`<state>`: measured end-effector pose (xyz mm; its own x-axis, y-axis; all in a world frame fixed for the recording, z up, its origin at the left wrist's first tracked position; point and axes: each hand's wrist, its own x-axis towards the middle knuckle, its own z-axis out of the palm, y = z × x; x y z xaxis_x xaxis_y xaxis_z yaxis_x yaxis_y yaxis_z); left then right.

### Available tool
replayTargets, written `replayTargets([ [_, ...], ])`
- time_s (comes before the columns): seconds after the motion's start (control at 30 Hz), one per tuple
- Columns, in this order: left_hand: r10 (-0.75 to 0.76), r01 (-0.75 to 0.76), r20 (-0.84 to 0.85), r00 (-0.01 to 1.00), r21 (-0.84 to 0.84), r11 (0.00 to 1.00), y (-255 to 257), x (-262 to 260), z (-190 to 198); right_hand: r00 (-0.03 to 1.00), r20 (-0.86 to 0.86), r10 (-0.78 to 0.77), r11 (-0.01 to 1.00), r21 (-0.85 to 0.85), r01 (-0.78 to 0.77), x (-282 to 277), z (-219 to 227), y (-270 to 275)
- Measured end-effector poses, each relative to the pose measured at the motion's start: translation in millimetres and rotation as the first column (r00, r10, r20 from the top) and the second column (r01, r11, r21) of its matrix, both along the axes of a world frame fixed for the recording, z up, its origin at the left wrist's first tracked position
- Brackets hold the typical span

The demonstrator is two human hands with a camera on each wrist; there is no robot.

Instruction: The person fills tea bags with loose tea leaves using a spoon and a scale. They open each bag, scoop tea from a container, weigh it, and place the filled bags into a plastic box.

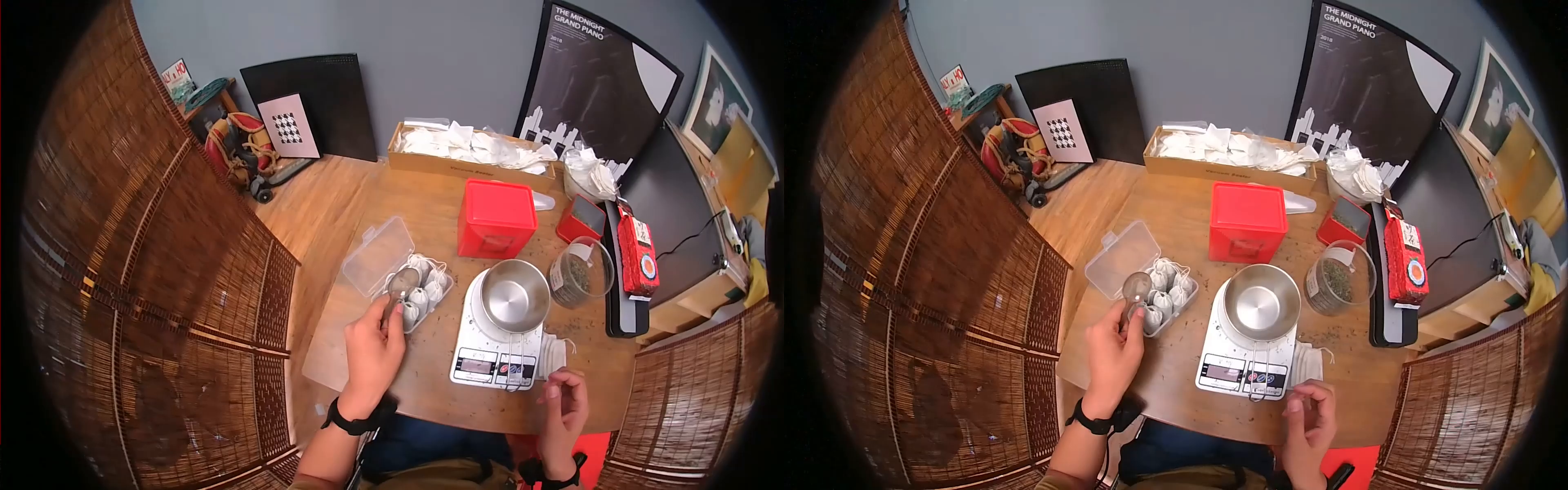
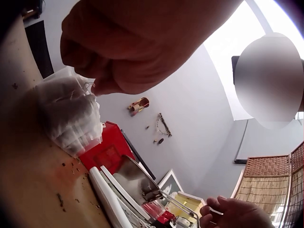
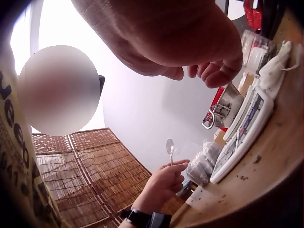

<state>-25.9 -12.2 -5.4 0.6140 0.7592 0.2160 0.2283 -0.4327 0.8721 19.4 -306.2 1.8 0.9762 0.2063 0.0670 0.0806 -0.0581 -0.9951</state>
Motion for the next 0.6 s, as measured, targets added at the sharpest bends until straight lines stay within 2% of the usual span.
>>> replayTargets([
  [0.07,-0.071,0.074,-0.035,0.997,0.09,0.993,4.9,2.9,-7.8,0.999,0.031,-0.008,1.0,0.01,0.008,0.6,-2.1,1.9],
  [0.2,-0.093,0.096,-0.037,0.995,0.083,0.992,3.9,5.2,-9.1,0.993,0.114,-0.02,1.0,-0.013,0.022,1.2,-1.9,-2.0],
  [0.27,-0.057,0.057,-0.029,0.998,-0.012,0.998,-1.8,4.1,3.0,0.991,0.132,-0.012,1.0,-0.024,0.015,1.2,-0.3,-4.8],
  [0.33,-0.058,0.058,-0.011,0.998,-0.021,0.998,-10.2,-0.8,15.5,0.989,0.15,-0.007,0.999,-0.034,0.012,0.4,4.8,-5.9],
  [0.4,-0.067,0.068,0.01,0.998,-0.031,0.997,-20.7,-5.7,25.9,0.952,0.295,0.076,0.991,-0.129,-0.039,-0.3,14.1,-2.1],
  [0.43,-0.076,0.08,0.05,0.996,-0.074,0.994,-26.9,-8.4,29.9,0.953,0.296,0.064,0.991,-0.129,-0.027,-1.0,15.9,-0.7],
  [0.5,-0.102,0.113,0.096,0.99,-0.116,0.987,-41.1,-11.7,38.0,0.931,0.335,0.146,0.986,-0.128,-0.108,-1.3,20.7,3.7],
  [0.57,-0.203,0.224,0.127,0.971,-0.189,0.956,-56.9,-14.2,45.3,0.905,0.401,0.14,0.987,-0.135,-0.093,4.9,38.1,16.5],
  [0.6,-0.249,0.272,0.134,0.959,-0.204,0.94,-65.5,-15.4,45.8,0.876,0.445,0.186,0.979,-0.164,-0.124,8.4,45.1,20.6],
])
